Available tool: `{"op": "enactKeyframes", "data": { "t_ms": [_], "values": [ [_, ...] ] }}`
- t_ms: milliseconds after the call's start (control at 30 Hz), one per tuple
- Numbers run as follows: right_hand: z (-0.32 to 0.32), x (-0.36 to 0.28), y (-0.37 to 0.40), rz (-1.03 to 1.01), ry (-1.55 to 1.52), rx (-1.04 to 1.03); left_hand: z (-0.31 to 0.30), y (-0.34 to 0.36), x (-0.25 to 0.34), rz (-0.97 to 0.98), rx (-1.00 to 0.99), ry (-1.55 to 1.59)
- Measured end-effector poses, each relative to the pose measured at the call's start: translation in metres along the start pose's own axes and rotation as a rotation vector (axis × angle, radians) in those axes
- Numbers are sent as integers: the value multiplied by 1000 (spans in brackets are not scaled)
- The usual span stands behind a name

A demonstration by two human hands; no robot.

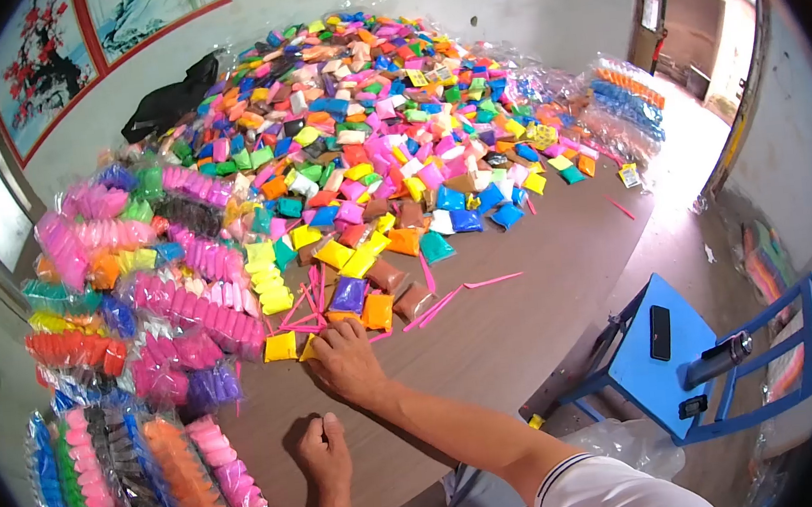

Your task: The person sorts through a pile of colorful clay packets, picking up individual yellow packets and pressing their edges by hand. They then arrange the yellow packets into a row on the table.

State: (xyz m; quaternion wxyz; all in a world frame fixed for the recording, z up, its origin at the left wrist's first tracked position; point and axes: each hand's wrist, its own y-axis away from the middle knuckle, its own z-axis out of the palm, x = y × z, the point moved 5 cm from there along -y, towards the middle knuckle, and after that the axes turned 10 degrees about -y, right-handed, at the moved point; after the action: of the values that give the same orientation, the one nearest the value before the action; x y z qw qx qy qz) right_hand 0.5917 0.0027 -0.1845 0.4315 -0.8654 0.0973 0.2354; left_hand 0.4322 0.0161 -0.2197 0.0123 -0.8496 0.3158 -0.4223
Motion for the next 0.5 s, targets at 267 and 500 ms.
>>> {"op": "enactKeyframes", "data": {
  "t_ms": [267, 500],
  "values": [
    [-1, -1, 1, -21, -5, 14, 5, 0, -14, 127, 30, -71],
    [2, 0, 5, -3, 0, -29, 6, 1, -16, 86, 30, -71]
  ]
}}
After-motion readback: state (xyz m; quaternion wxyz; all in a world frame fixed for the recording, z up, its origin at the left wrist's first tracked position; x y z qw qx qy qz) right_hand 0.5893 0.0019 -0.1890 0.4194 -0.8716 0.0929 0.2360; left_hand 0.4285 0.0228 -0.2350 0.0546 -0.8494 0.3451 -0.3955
